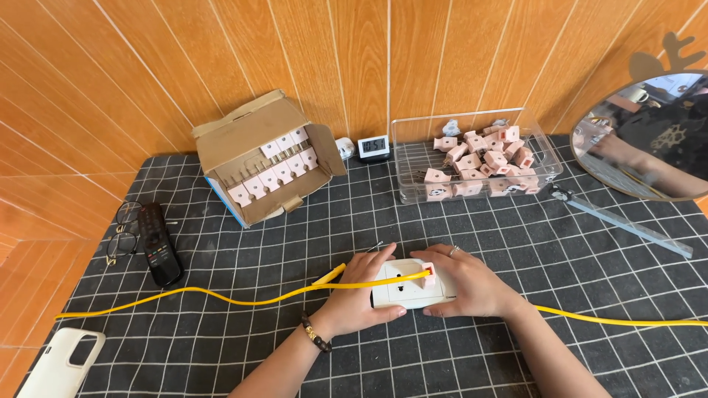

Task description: Assembling an electrical plug by connecting wires to the internal terminals using a small screwdriver.

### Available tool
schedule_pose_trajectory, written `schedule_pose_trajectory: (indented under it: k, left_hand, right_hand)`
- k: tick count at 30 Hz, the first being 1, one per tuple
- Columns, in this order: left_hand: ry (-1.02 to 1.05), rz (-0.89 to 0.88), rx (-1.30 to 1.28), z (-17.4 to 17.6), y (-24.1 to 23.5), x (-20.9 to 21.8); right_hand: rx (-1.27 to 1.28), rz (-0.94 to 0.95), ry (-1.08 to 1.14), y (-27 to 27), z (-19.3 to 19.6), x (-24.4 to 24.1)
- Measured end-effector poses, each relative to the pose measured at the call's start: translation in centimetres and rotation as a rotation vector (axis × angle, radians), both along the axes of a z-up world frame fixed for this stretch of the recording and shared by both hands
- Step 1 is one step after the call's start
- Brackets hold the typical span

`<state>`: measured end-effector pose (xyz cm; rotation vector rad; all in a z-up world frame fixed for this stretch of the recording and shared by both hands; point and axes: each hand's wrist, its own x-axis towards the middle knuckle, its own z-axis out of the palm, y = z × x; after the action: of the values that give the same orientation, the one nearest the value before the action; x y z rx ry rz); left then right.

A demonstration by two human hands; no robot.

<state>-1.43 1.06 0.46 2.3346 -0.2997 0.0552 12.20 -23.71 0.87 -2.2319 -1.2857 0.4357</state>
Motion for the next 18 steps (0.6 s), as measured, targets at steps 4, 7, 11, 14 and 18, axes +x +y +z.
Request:
schedule_pose_trajectory:
  k: [4,7,11,14,18]
  left_hand:
    - [-0.041,-0.04,0.047,-0.75,0.23,0.26]
    - [-0.018,-0.024,0.04,-0.36,0.13,0.3]
    - [-0.025,-0.016,-0.019,0.04,0.08,-0.1]
    - [-0.041,0.004,-0.001,-0.24,0.12,0.06]
    - [-0.058,-0.04,0.037,-0.86,0.26,0.34]
  right_hand:
    - [-0.039,-0.017,-0.013,0.05,-0.11,0.0]
    - [-0.043,-0.017,-0.003,0.03,-0.48,0.25]
    - [-0.041,-0.023,0.007,0.13,-0.02,0.0]
    - [-0.024,-0.015,-0.007,0.16,0.07,-0.04]
    - [-0.028,-0.023,0.006,0.12,0.05,-0.13]
